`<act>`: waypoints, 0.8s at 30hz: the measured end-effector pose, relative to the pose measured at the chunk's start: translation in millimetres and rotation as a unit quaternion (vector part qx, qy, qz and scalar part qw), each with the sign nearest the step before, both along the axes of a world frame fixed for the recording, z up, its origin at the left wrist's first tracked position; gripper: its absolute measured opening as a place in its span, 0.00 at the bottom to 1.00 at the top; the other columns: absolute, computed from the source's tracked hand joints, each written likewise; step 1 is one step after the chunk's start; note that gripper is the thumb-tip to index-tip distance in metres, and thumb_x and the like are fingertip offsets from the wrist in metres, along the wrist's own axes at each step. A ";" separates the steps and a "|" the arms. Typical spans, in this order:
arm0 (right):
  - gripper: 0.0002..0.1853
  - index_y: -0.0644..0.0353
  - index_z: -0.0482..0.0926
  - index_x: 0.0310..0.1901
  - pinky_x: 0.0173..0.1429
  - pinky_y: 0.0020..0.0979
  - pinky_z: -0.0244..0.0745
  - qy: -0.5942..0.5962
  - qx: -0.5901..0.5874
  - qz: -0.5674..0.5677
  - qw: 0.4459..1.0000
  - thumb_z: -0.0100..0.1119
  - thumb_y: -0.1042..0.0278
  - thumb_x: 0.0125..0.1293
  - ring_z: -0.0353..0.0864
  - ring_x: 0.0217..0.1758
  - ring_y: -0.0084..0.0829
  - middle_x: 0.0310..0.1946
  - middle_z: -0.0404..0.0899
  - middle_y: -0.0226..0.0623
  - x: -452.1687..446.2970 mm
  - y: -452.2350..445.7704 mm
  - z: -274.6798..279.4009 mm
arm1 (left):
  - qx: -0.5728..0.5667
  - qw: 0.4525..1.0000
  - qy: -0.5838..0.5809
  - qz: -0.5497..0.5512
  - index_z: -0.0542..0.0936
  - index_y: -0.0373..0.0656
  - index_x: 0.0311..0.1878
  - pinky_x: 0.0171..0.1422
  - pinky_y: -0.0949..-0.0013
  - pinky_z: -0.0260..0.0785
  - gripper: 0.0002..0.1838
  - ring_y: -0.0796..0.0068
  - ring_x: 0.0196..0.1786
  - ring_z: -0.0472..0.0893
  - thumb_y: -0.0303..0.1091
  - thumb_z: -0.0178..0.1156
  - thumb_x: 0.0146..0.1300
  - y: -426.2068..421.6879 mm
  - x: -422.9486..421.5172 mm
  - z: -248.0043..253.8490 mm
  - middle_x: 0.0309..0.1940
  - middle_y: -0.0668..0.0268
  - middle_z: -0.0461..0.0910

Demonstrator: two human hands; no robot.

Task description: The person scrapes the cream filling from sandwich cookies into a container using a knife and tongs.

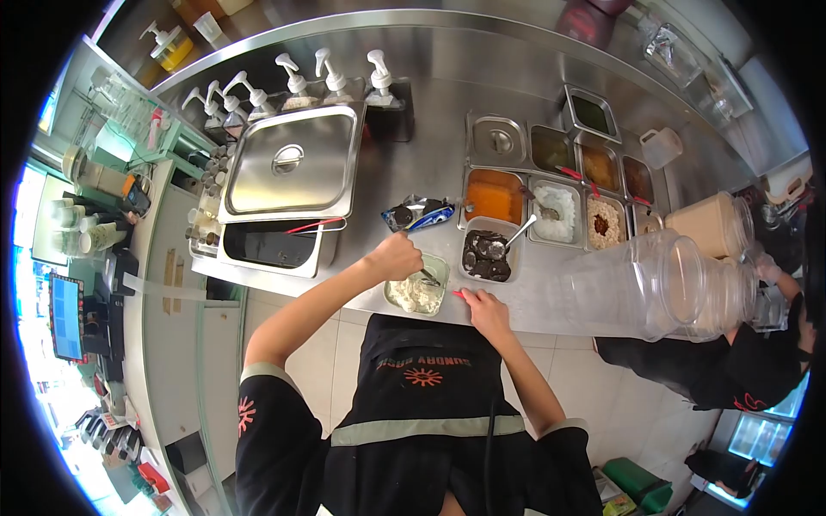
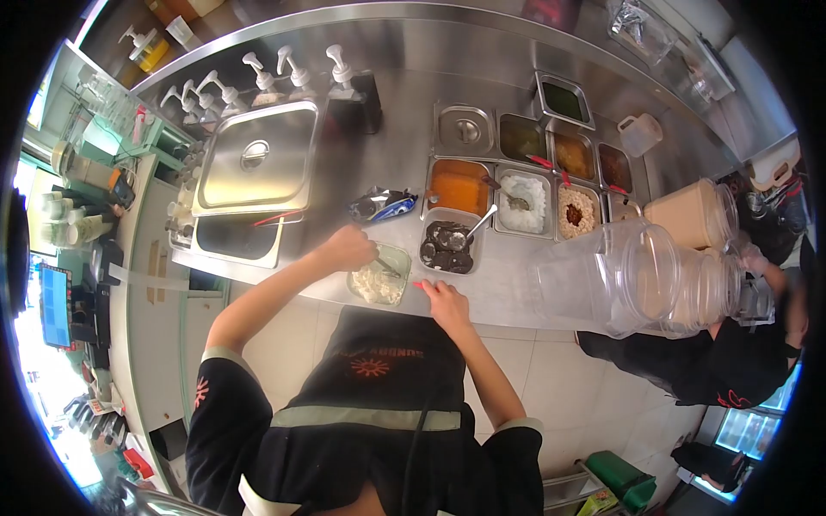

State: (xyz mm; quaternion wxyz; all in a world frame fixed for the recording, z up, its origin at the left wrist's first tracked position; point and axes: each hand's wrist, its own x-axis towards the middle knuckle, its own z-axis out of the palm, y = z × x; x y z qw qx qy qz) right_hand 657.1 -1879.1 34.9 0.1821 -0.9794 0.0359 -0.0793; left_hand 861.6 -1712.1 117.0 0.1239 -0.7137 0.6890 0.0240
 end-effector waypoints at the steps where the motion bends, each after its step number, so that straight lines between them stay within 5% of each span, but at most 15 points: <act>1: 0.16 0.50 0.76 0.44 0.29 0.34 0.73 0.013 -0.007 0.002 1.000 0.55 0.75 0.52 0.76 0.28 0.34 0.26 0.71 0.31 -0.2 0.2 -2.2 | 0.002 1.000 -0.002 0.003 0.75 0.51 0.17 0.28 0.67 0.67 0.04 0.71 0.24 0.78 0.33 0.57 0.43 0.5 -0.1 -0.4 0.16 0.71 0.75; 24: 0.17 0.47 0.77 0.45 0.25 0.33 0.72 -0.045 -0.030 0.027 0.998 0.54 0.72 0.50 0.74 0.27 0.32 0.25 0.70 0.29 3.7 -3.9 5.2 | 0.032 0.998 0.014 0.044 0.80 0.50 0.19 0.31 0.66 0.68 0.03 0.68 0.28 0.81 0.37 0.62 0.40 1.3 3.1 -0.5 0.20 0.68 0.79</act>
